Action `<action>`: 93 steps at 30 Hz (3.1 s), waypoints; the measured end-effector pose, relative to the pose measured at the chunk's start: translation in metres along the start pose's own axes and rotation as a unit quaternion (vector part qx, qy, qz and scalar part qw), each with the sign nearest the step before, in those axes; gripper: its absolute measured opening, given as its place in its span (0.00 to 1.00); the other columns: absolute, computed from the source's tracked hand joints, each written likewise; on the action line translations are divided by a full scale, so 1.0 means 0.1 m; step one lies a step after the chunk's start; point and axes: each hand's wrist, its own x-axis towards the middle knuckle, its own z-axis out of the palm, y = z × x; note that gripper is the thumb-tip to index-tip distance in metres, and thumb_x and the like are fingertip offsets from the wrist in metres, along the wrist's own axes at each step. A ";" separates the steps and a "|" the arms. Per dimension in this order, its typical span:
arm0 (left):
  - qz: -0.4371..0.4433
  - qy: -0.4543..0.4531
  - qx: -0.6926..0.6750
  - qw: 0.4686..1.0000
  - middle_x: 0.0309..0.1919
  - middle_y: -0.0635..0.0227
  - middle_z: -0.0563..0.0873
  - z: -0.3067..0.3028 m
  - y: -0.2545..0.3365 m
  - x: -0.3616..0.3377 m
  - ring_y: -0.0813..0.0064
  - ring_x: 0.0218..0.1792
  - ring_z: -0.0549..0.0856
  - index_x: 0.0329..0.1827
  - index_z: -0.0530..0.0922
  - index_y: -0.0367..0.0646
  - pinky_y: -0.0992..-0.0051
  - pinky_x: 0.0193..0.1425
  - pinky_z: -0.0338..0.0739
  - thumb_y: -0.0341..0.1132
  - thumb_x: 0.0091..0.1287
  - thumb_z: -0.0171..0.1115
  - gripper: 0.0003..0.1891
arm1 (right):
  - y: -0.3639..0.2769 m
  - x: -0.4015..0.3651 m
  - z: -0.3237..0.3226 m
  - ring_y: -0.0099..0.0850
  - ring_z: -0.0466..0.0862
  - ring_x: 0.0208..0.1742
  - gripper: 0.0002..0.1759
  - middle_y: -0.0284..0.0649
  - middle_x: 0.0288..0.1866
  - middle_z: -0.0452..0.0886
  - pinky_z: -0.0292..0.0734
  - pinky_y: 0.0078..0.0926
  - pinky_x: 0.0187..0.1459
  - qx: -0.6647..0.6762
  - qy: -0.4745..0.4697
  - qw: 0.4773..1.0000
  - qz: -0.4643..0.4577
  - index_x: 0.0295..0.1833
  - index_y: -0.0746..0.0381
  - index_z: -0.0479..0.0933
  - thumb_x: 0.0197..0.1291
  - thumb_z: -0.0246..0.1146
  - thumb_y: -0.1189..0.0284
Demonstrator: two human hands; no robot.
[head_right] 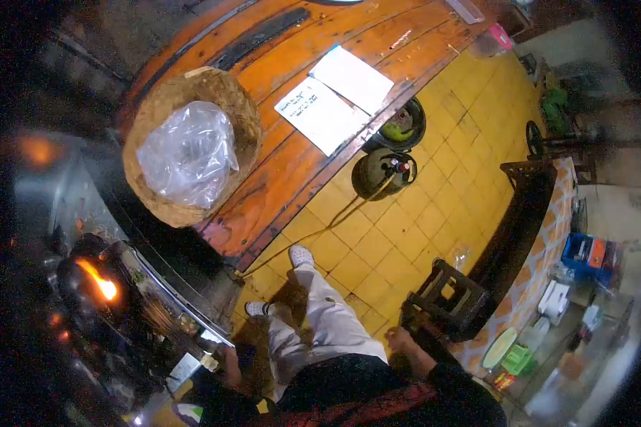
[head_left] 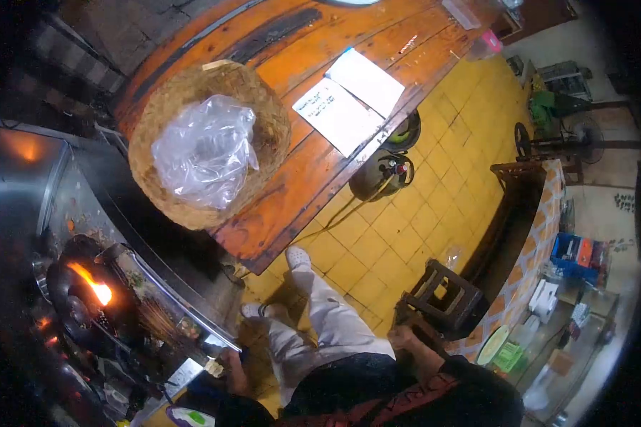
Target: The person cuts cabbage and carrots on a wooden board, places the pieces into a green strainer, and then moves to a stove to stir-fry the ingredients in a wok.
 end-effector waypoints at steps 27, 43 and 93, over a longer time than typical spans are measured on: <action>-0.066 -0.334 -0.879 0.335 0.33 0.59 0.83 -0.06 0.03 1.44 0.62 0.34 0.82 0.39 0.80 0.45 0.63 0.39 0.75 0.53 0.60 0.52 0.20 | -1.30 2.55 -0.09 0.29 0.81 0.32 0.13 0.41 0.37 0.78 0.77 0.25 0.28 0.150 0.085 0.825 0.538 0.51 0.65 0.70 0.63 0.54 0.71; -0.286 0.019 -0.956 0.065 0.55 0.52 0.74 -0.45 -0.52 0.78 0.54 0.56 0.72 0.57 0.70 0.45 0.59 0.58 0.68 0.54 0.57 0.58 0.29 | -3.84 4.75 1.82 0.22 0.74 0.29 0.15 0.38 0.33 0.76 0.71 0.20 0.30 -0.137 -0.145 0.979 -0.049 0.48 0.67 0.72 0.61 0.56 0.67; -0.576 0.004 -0.754 -0.314 0.42 0.60 0.80 3.31 -0.21 -1.25 0.71 0.44 0.79 0.58 0.67 0.40 0.71 0.47 0.74 0.44 0.67 0.51 0.21 | -4.76 6.78 8.07 0.39 0.79 0.40 0.12 0.39 0.38 0.81 0.75 0.37 0.39 -0.337 -0.689 0.416 -0.489 0.42 0.55 0.79 0.50 0.61 0.70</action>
